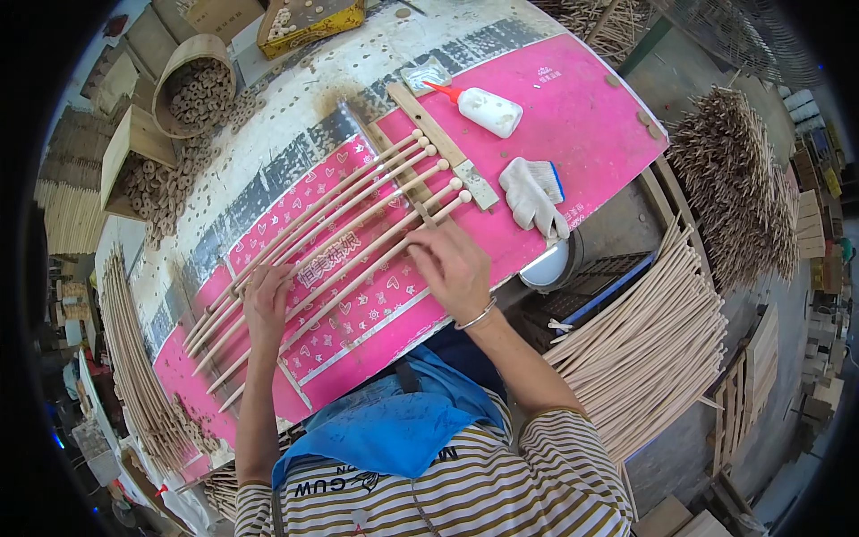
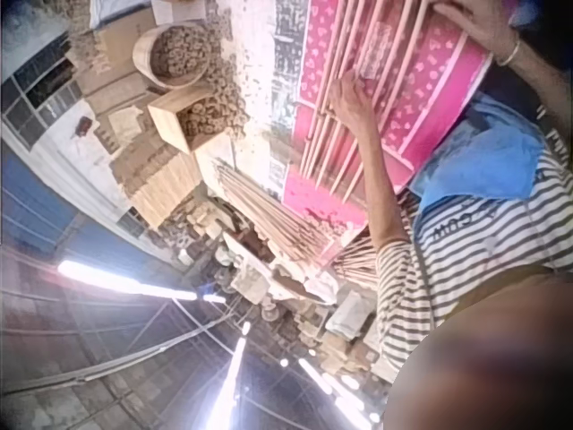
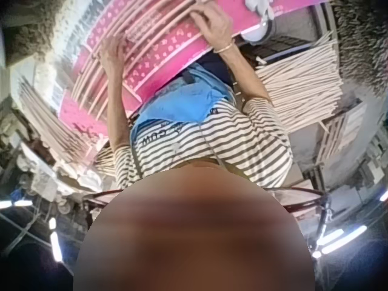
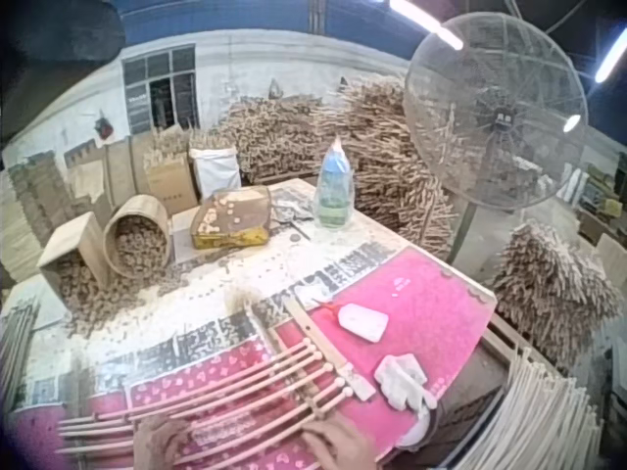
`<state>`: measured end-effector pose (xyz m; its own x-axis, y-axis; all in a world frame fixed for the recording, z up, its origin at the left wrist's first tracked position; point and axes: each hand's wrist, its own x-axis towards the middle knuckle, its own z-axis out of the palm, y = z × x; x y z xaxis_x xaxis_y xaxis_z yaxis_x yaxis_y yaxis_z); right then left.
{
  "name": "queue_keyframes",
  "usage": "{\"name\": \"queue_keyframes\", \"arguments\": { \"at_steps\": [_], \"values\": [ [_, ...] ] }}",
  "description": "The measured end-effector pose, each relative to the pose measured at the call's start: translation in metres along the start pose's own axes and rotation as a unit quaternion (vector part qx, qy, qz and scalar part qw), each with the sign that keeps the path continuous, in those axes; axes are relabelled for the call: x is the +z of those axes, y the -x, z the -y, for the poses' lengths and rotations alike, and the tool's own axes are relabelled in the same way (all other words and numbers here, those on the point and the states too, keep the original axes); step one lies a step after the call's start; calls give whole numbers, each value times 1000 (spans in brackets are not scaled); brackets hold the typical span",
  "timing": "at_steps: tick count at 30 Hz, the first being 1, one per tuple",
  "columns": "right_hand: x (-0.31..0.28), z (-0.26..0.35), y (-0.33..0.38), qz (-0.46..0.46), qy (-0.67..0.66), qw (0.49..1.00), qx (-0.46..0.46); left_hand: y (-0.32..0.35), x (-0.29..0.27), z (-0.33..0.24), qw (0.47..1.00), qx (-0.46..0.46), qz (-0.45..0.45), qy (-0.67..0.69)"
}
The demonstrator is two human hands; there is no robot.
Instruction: Assembling a wooden rack or frame using wooden dowels, round spacers, and wood glue.
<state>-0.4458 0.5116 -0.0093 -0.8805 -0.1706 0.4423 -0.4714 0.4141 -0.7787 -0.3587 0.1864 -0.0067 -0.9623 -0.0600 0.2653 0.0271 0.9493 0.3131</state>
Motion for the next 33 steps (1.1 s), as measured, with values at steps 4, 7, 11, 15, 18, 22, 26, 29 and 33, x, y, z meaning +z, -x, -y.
{"name": "queue_keyframes", "arguments": {
  "at_steps": [4,7,11,15,18,22,26,29,33],
  "values": [
    [25,13,15,120,-222,961,115,3,-43,-37,998,-24,-27,57],
    [45,29,14,218,-485,786,315,24,-64,-48,996,15,-3,90],
    [61,45,14,209,-541,744,332,47,-88,-63,997,-2,52,56],
    [50,38,2,192,-541,757,312,75,-118,-51,989,-92,71,96],
    [48,38,4,203,-521,770,308,91,-116,-37,969,-149,63,185],
    [59,60,15,247,-495,763,333,84,-104,-55,953,-163,76,243],
    [82,79,40,300,-527,730,316,71,-77,-85,954,-153,41,253],
    [74,81,34,281,-523,736,325,63,-69,-97,958,-147,27,246],
    [79,85,43,258,-535,760,263,69,-62,-93,939,-153,31,307]
  ]
}}
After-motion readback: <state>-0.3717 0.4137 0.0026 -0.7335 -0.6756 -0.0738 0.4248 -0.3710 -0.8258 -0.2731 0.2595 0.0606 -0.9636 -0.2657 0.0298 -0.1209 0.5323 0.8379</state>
